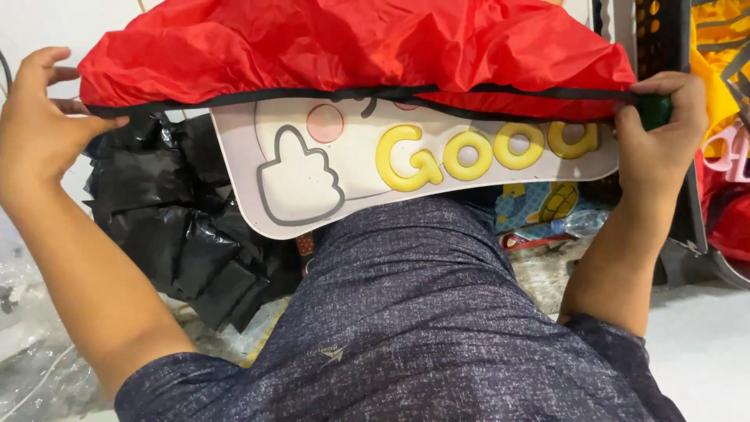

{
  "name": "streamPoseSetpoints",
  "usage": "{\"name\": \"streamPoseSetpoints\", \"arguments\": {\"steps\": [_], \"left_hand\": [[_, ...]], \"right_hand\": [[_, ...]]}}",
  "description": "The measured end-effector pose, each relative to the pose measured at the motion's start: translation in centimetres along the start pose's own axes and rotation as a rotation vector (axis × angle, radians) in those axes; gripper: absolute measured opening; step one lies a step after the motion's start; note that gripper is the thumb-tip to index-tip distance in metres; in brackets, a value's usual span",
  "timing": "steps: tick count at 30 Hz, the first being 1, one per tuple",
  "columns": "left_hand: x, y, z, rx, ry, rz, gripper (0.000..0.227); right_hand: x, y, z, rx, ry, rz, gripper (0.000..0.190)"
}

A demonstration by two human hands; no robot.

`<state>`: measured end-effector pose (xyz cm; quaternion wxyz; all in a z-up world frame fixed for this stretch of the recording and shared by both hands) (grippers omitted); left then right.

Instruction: Repairing a red fabric item by adjusting the elastic band with a small tool and then fitting it over a tray.

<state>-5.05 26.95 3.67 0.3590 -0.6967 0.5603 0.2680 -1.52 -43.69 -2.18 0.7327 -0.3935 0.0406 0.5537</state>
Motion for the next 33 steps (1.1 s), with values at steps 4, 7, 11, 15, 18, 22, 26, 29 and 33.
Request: {"name": "streamPoseSetpoints", "arguments": {"steps": [4, 7, 11, 15, 18, 22, 26, 29, 33], "left_hand": [[0.8, 1.7, -9.4, 0.246, -0.622, -0.253, 0.091], [4.7, 2.7, -14.8, 0.408, -0.326, -0.315, 0.048], [12.1, 3.4, -15.7, 0.654, -0.509, -0.396, 0.019], [15.8, 2.0, -17.3, 0.754, -0.444, -0.314, 0.023], [17.7, 0.6, -17.4, 0.815, -0.387, -0.277, 0.019], [18.2, -1.7, -17.1, 0.922, -0.431, -0.366, 0.006], [18.6, -2.3, -16.4, 0.887, -0.385, -0.345, 0.005], [19.2, -1.8, -16.6, 0.879, -0.509, -0.429, 0.008], [20.6, -0.4, -18.8, 0.814, -0.439, -0.387, 0.002]], "right_hand": [[0.0, 0.5, 1.1, -0.094, 0.039, 0.011, 0.032], [0.3, 1.1, 1.2, -0.078, 0.033, -0.001, 0.032], [0.3, 1.3, 1.9, -0.092, 0.058, 0.012, 0.033], [0.4, 1.3, 2.2, -0.061, 0.067, 0.064, 0.041], [0.2, 1.8, 1.9, -0.042, 0.047, 0.104, 0.045], [0.0, 2.3, 1.3, -0.072, 0.1, 0.146, 0.038], [0.8, 2.8, 1.8, -0.085, 0.126, 0.158, 0.03], [1.4, 3.4, 1.6, -0.096, 0.159, 0.179, 0.027], [1.8, 3.7, 2.0, -0.115, 0.173, 0.166, 0.024]]}}
Point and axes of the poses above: each hand's wrist, its own y-axis away from the middle knuckle, its own x-axis out of the palm, z = x × y, the point moved 2 cm from there along -y, towards the middle knuckle, and after that the axes turned 11 degrees about -z, right-handed, at the moved point
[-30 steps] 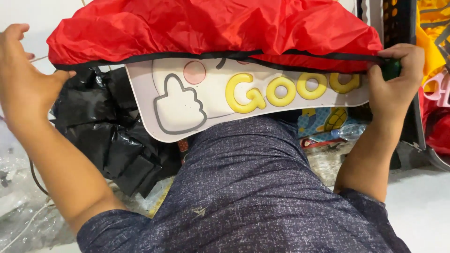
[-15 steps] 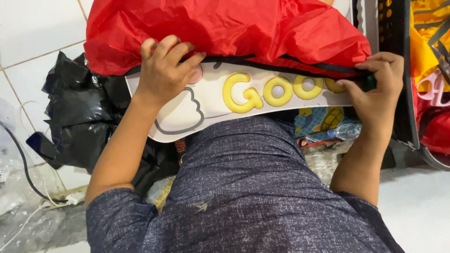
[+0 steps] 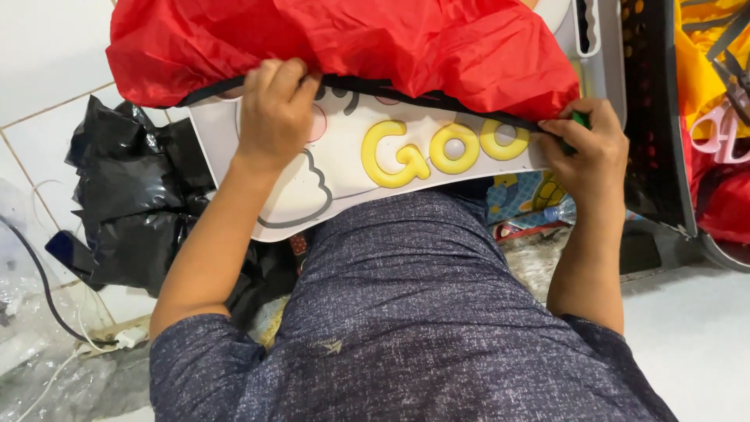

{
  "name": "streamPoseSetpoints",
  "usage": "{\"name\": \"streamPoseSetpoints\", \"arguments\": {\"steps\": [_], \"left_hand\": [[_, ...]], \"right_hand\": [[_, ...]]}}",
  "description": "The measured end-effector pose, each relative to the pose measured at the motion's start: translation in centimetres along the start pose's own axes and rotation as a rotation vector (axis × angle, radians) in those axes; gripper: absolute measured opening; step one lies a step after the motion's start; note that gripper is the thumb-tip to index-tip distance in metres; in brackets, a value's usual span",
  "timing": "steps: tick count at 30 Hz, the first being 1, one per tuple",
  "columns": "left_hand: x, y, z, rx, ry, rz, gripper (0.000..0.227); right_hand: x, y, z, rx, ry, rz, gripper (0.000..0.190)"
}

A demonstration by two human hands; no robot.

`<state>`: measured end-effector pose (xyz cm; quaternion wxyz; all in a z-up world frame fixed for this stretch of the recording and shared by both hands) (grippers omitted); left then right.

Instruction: Repairing a red fabric item by adjusting the elastic band with a small tool and then fitting it over a tray.

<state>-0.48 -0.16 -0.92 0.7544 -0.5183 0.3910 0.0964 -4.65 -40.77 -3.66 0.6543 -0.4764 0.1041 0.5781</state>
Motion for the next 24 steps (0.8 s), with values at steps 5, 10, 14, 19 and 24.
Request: {"name": "streamPoseSetpoints", "arguments": {"steps": [5, 10, 14, 19, 24], "left_hand": [[1.9, 0.9, -1.2, -0.107, 0.262, 0.04, 0.025], [2.0, -0.3, 0.8, -0.133, 0.016, -0.004, 0.026], [1.1, -0.3, 0.7, -0.233, 0.079, 0.039, 0.026], [0.0, -0.8, -3.2, -0.169, 0.303, -0.013, 0.023], [1.4, -1.6, -5.1, -0.184, 0.357, 0.143, 0.038]], "right_hand": [[0.6, -0.3, 0.5, -0.004, 0.0, -0.001, 0.024], [0.6, -0.6, 1.2, -0.042, 0.053, 0.049, 0.024], [1.5, -0.7, 2.8, -0.048, 0.034, 0.069, 0.024], [2.9, -0.6, 4.2, -0.133, 0.03, 0.01, 0.021], [2.7, -0.9, 5.7, -0.166, 0.043, 0.032, 0.02]]}}
Point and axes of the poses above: each hand's wrist, its own y-axis away from the middle knuckle, its own x-axis out of the palm, z = x × y, the point moved 2 cm from there along -y, towards the middle knuckle, and after that the axes turned 11 degrees about -z, right-handed, at the moved point
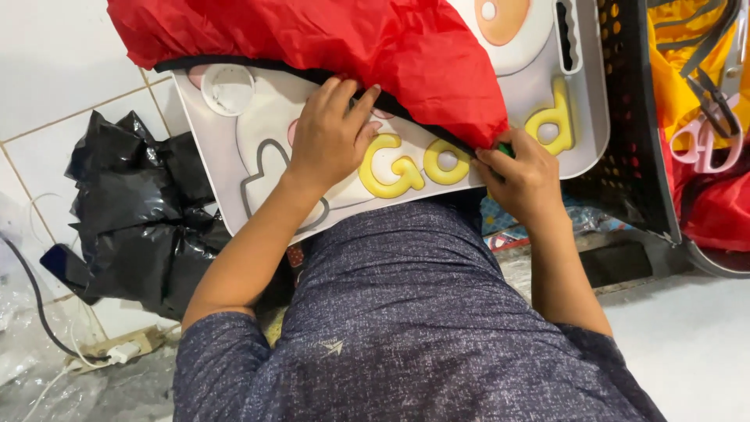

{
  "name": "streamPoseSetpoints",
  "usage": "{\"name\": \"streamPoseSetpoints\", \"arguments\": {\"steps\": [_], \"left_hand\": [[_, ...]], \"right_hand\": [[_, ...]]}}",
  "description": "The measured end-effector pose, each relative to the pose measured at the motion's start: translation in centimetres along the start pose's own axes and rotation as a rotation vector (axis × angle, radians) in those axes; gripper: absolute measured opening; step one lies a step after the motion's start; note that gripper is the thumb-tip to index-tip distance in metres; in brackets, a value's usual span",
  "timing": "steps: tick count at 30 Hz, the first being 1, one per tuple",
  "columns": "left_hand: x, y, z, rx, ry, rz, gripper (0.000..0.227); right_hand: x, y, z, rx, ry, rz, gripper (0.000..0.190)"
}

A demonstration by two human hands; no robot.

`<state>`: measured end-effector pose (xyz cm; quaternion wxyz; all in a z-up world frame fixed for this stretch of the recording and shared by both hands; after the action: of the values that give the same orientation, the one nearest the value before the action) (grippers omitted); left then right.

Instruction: Repairing a red fabric item by adjusting the elastic band with a small tool and then fitting it over a tray.

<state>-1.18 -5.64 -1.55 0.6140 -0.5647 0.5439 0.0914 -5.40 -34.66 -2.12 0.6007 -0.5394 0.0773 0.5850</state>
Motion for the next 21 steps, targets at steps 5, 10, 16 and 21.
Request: {"name": "streamPoseSetpoints", "arguments": {"steps": [5, 10, 16, 21], "left_hand": [[0.9, 1.2, -0.1, -0.043, -0.015, 0.061, 0.043], [1.6, 2.6, 0.1, 0.018, -0.105, 0.193, 0.048], [0.8, 2.5, -0.5, -0.001, 0.01, 0.15, 0.044], [0.2, 2.9, -0.1, 0.016, 0.053, 0.171, 0.044]], "right_hand": [[-1.6, -0.7, 0.3, 0.095, -0.078, 0.198, 0.022], [-2.4, -0.7, -3.8, 0.564, -0.647, 0.299, 0.03], [3.1, -7.7, -7.6, 0.475, -0.48, -0.044, 0.009], [6.5, -10.5, -6.5, 0.362, -0.495, 0.117, 0.008]]}}
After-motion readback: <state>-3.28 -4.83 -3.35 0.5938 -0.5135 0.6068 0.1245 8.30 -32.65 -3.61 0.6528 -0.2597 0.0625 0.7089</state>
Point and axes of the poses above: each hand's wrist, its own y-axis away from the middle knuckle, its own x-axis out of the palm, z = x × y, the point moved 2 cm from there along -y, towards the middle knuckle, and after that the axes turned 11 degrees about -z, right-handed, at the moved point
